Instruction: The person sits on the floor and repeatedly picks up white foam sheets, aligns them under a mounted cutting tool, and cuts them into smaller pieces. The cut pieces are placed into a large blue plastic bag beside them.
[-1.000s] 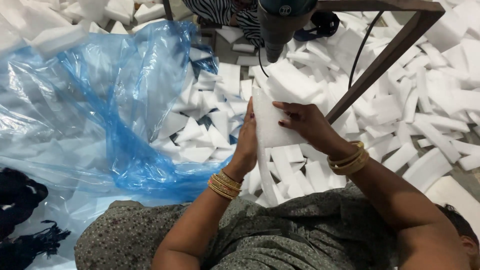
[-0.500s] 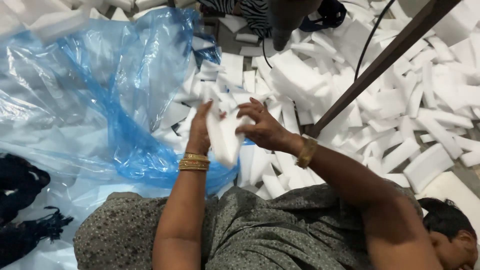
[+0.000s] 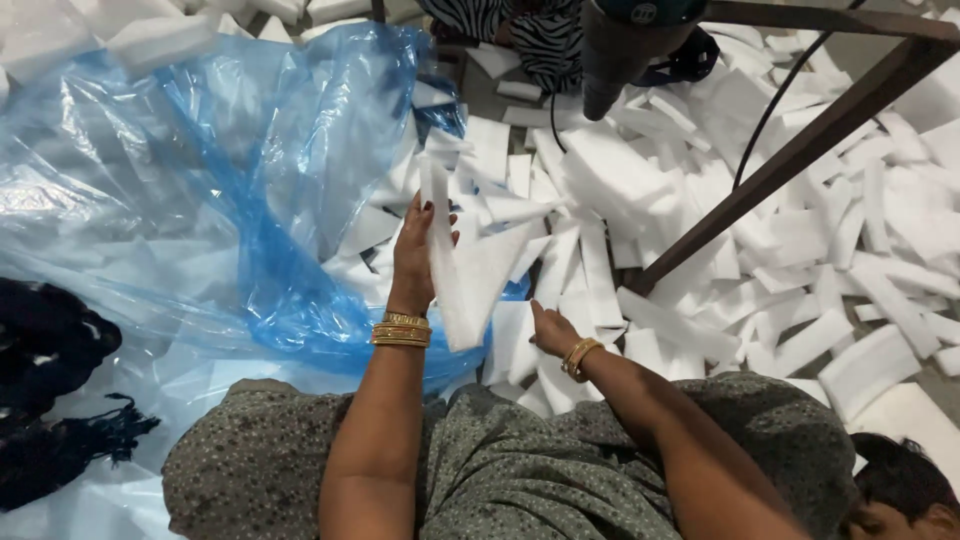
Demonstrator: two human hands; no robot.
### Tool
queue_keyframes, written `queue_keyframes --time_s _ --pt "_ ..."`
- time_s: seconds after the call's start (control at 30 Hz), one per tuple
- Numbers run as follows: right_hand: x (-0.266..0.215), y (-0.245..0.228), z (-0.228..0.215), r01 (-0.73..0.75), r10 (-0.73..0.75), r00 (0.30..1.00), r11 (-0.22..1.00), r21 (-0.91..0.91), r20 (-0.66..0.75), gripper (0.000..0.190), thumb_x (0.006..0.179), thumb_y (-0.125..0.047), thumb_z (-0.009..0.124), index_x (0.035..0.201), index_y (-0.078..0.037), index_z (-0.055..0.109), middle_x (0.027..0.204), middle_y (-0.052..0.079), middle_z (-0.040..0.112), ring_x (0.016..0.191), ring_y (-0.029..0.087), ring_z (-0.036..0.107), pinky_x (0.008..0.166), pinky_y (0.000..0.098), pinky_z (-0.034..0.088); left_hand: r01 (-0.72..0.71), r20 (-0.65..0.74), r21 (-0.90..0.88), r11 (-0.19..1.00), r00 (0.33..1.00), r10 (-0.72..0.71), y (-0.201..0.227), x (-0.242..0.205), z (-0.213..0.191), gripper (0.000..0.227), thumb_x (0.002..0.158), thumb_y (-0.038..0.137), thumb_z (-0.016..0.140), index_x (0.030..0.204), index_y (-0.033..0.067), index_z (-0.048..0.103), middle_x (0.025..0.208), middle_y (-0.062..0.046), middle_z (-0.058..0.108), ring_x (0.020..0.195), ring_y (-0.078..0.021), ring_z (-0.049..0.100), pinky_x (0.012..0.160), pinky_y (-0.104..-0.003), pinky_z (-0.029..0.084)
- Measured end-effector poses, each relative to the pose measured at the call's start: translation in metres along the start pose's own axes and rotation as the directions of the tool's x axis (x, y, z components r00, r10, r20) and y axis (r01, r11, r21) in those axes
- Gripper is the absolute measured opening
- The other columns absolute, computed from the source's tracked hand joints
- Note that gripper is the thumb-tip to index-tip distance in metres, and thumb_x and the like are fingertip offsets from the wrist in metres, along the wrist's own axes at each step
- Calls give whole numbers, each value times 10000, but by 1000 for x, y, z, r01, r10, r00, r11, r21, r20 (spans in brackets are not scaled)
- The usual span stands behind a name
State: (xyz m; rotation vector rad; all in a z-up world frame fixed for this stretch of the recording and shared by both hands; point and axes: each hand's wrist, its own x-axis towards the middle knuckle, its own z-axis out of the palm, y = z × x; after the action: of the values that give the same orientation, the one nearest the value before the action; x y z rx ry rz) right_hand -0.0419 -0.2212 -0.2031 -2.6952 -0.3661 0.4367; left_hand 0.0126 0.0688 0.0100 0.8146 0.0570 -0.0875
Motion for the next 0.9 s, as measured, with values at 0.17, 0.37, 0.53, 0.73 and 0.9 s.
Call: queue_keyframes --time_s 0.17,0.37,0.53,0.73,0.9 --pt "22 -2 -17 -176 184 983 951 255 -7 495 748 -139 826 1174 38 648 1049 230 718 982 366 688 866 445 552 -117 -3 83 990 993 118 -5 2 -11 572 1014 239 568 1549 101 419 1207 -35 622 1026 -168 622 830 -317 552" --pt "45 -7 -107 -7 244 962 473 881 -124 238 814 -47 763 1043 -10 707 976 80 751 880 174 702 805 293 561 -78 -169 310 948 976 136 -16 22 -59 577 971 211 640 1502 49 480 1213 -48 682 1051 -147 634 879 -276 524" --pt "33 -47 -158 164 249 913 499 851 -322 309 832 -9 785 1109 -16 649 970 72 647 839 137 584 735 281 492 133 -242 481 866 970 -15 -47 36 -95 575 958 244 673 1485 40 568 1191 -155 675 1011 -229 581 866 -353 472" --pt "11 -97 -186 373 126 874 441 816 -468 551 865 -12 752 1315 12 434 1022 118 669 816 183 699 630 302 597 19 -161 578 816 983 91 -93 34 -94 598 935 233 720 1449 -6 531 1305 -116 656 1167 -210 630 990 -311 491" --pt "-10 -138 -213 310 99 933 269 912 -347 944 815 -10 749 1571 -114 192 1046 156 679 764 219 727 637 334 646 -11 -120 305 952 992 50 -73 10 -34 662 940 238 651 1532 38 434 1271 -99 659 1061 -182 616 918 -314 508"
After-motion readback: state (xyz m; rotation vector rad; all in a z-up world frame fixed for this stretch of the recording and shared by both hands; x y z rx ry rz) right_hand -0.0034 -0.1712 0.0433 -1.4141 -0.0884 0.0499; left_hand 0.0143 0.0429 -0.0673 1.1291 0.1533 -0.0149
